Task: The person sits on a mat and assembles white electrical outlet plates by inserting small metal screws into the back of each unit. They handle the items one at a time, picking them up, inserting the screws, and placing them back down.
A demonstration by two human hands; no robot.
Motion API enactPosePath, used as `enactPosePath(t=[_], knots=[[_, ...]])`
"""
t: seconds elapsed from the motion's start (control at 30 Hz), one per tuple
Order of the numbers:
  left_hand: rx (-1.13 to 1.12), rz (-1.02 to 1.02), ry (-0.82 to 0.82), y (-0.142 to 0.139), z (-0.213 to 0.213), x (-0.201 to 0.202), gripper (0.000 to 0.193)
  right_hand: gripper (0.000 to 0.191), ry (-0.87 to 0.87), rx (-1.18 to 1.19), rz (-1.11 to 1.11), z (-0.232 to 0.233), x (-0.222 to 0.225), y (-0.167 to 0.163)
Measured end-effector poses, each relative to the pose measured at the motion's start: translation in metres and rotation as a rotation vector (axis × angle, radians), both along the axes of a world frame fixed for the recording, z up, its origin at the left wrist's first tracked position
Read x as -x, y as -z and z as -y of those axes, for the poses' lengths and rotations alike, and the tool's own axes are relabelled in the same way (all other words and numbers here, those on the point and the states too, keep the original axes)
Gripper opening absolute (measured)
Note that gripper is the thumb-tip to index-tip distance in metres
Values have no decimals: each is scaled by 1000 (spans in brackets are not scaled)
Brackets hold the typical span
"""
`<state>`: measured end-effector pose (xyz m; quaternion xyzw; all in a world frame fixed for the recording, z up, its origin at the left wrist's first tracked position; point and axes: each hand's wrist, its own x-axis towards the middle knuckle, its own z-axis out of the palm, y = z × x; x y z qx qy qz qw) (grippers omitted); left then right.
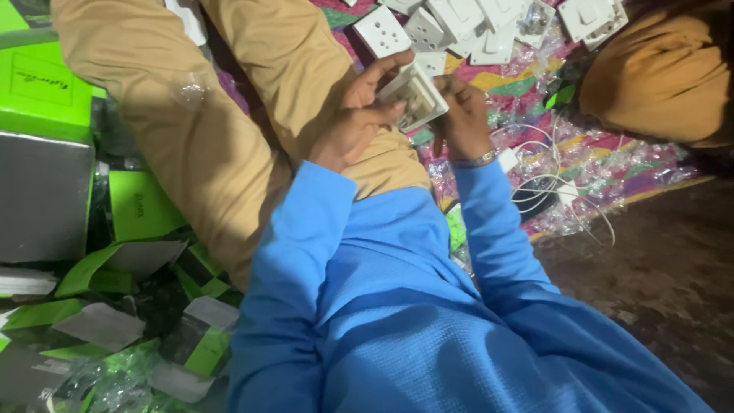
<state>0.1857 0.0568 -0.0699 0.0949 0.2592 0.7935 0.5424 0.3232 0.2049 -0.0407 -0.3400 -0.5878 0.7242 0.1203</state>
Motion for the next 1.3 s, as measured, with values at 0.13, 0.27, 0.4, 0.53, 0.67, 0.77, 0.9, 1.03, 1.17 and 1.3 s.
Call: enactPosePath(t=[0.13, 0.27, 0.4, 0.53, 0.67, 0.77, 0.9, 1.03, 1.17, 1.3], knots=[[261, -286, -31, -8, -3, 0, 60, 17, 27, 1, 9, 20, 4, -23], [262, -189, -21, -23, -2, -1, 55, 15, -189, -283, -104, 23, -1, -34], [52, 82, -22, -25, 7, 7, 64, 12, 87, -180, -133, 9, 6, -14], [-6, 68, -167, -15, 6, 5, 68, 14, 283, -24, -175, -3, 13, 19], [97, 87, -388, -11, 0, -4, 46, 19, 491, 309, -180, -4, 4, 42], [150, 107, -413, -14, -2, -5, 38, 35, 444, 182, -202, -7, -8, 49], [148, 43, -161, -21, 2, 2, 45, 37, 527, 97, -267, -28, -13, 39], [46, -31, 72, -22, 12, 8, 47, 30, 572, 117, -322, -48, -4, 18], [-120, 287, -5, -14, 16, 9, 48, 12, 357, -117, -313, -47, 6, 3], [-153, 353, 10, -2, 18, 10, 60, 16, 375, -170, -214, -39, 14, 11]])
